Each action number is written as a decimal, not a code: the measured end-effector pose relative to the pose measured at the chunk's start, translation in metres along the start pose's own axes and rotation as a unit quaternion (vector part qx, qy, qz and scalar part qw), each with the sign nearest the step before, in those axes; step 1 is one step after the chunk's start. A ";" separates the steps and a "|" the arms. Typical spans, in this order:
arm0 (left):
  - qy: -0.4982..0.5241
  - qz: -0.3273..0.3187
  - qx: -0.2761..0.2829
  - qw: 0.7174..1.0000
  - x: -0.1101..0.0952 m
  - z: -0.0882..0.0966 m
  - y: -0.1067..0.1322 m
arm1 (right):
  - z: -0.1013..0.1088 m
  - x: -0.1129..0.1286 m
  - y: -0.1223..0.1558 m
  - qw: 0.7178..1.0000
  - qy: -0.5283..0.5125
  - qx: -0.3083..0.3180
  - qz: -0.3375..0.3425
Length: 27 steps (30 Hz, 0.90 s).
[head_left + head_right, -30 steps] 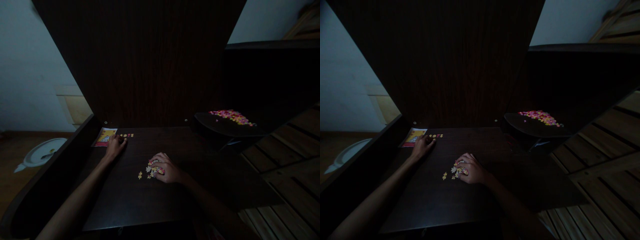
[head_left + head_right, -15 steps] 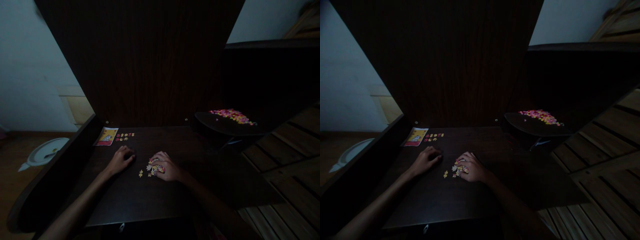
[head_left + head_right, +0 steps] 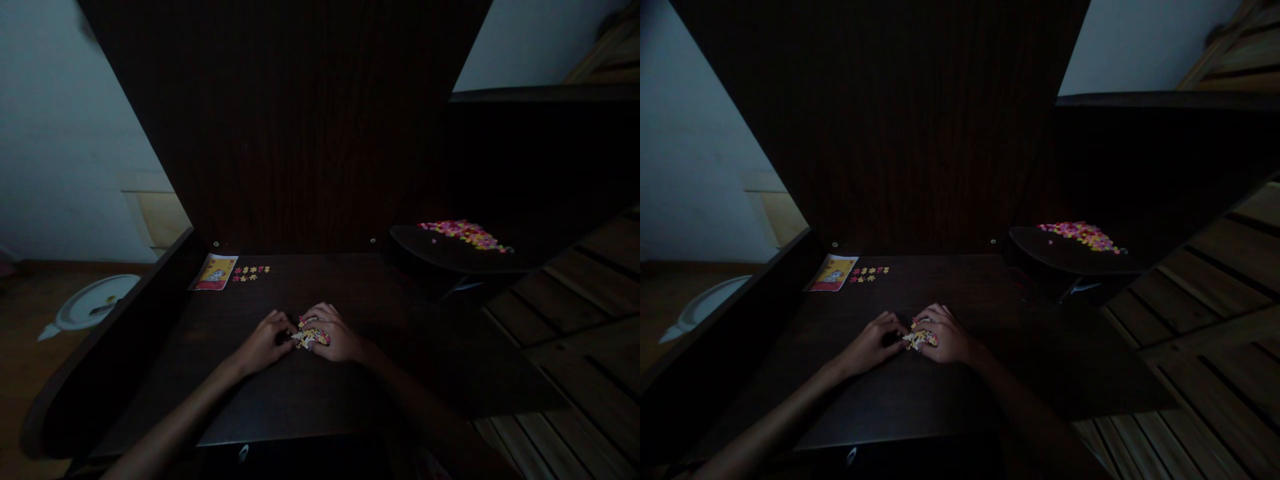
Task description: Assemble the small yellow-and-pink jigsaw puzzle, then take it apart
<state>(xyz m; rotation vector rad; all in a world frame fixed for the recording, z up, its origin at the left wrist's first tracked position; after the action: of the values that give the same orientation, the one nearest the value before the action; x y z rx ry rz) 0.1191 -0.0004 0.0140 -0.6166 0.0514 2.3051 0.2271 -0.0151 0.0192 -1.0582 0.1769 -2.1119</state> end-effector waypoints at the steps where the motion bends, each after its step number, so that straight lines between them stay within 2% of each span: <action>1: 0.003 0.000 0.002 1.000 0.001 0.001 0.001 | 0.000 0.000 0.000 1.000 0.000 0.001 0.002; 7: -0.016 0.001 0.009 1.000 0.009 0.003 0.006 | -0.001 0.000 0.000 1.000 0.001 0.006 0.003; 10: -0.024 -0.011 0.022 0.999 0.007 0.000 0.006 | 0.000 0.000 0.000 1.000 -0.002 0.003 0.001; 19: -0.024 -0.019 0.010 0.999 -0.001 -0.001 0.003 | 0.006 0.006 -0.001 1.000 -0.003 -0.021 0.013; 27: -0.002 -0.001 -0.012 1.000 0.004 0.011 0.007 | -0.001 0.012 -0.002 0.999 0.019 -0.025 0.025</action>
<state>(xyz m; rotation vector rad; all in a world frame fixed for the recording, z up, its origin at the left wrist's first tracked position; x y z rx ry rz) 0.1069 -0.0002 0.0211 -0.6232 0.0202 2.3077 0.2212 -0.0223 0.0270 -1.0330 0.2727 -2.0933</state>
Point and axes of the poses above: each hand's wrist, its own y-axis away from the middle knuckle, its own z-axis out of the back of the hand, x = y × z, the point moved 10 cm from there along -y, towards the middle knuckle, and after that the axes turned 10 degrees about -y, right-handed, at the moved point
